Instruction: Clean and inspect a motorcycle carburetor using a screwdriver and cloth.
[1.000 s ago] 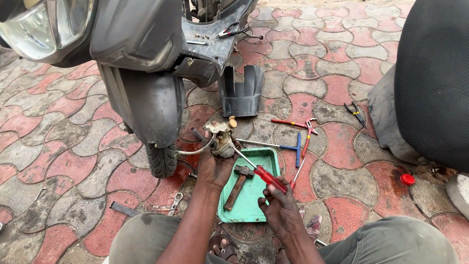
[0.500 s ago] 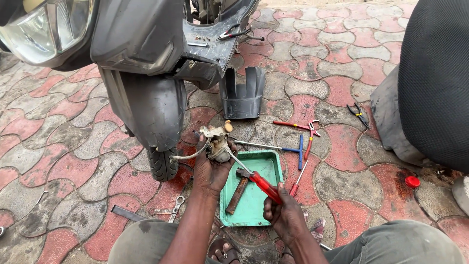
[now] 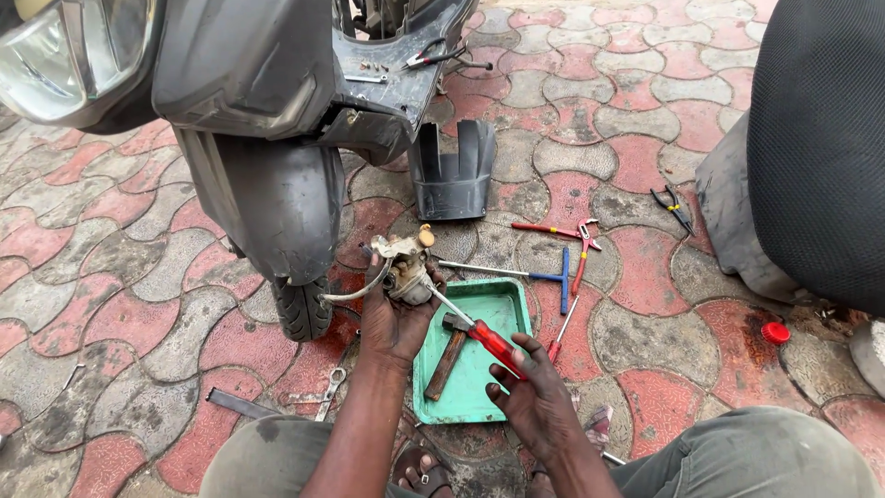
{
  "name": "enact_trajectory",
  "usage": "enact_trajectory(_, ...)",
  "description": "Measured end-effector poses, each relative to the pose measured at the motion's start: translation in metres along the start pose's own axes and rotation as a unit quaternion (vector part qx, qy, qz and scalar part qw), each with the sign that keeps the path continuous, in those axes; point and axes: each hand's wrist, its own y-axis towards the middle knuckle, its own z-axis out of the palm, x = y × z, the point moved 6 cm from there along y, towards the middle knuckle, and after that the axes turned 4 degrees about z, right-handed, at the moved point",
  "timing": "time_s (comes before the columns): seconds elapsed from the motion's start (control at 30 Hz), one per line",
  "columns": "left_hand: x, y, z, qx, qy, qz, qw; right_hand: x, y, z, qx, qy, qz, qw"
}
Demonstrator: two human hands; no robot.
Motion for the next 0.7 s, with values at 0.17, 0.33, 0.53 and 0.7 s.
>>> enact_trajectory(0.17, 0.002, -0.005, 0.01, 0.005, 0.003, -0.009, 1.0, -0.012, 0.009, -0.019, -0.044, -0.175, 0.067, 0.981)
enact_trajectory(0.33, -0.001, -0.002, 0.004, -0.007, -0.012, -0.002, 1.0, -0.005, -0.002, 0.002, 0.006, -0.003, 0.028, 1.0)
enact_trajectory(0.53, 0.0, 0.001, -0.002, -0.004, -0.03, -0.006, 1.0, 0.001, -0.001, 0.0, 0.032, -0.06, -0.077, 0.995)
enact_trajectory(0.7, -0.005, -0.002, 0.003, -0.018, -0.038, 0.001, 0.999, -0.012, 0.017, -0.025, 0.023, -0.064, -0.021, 0.997)
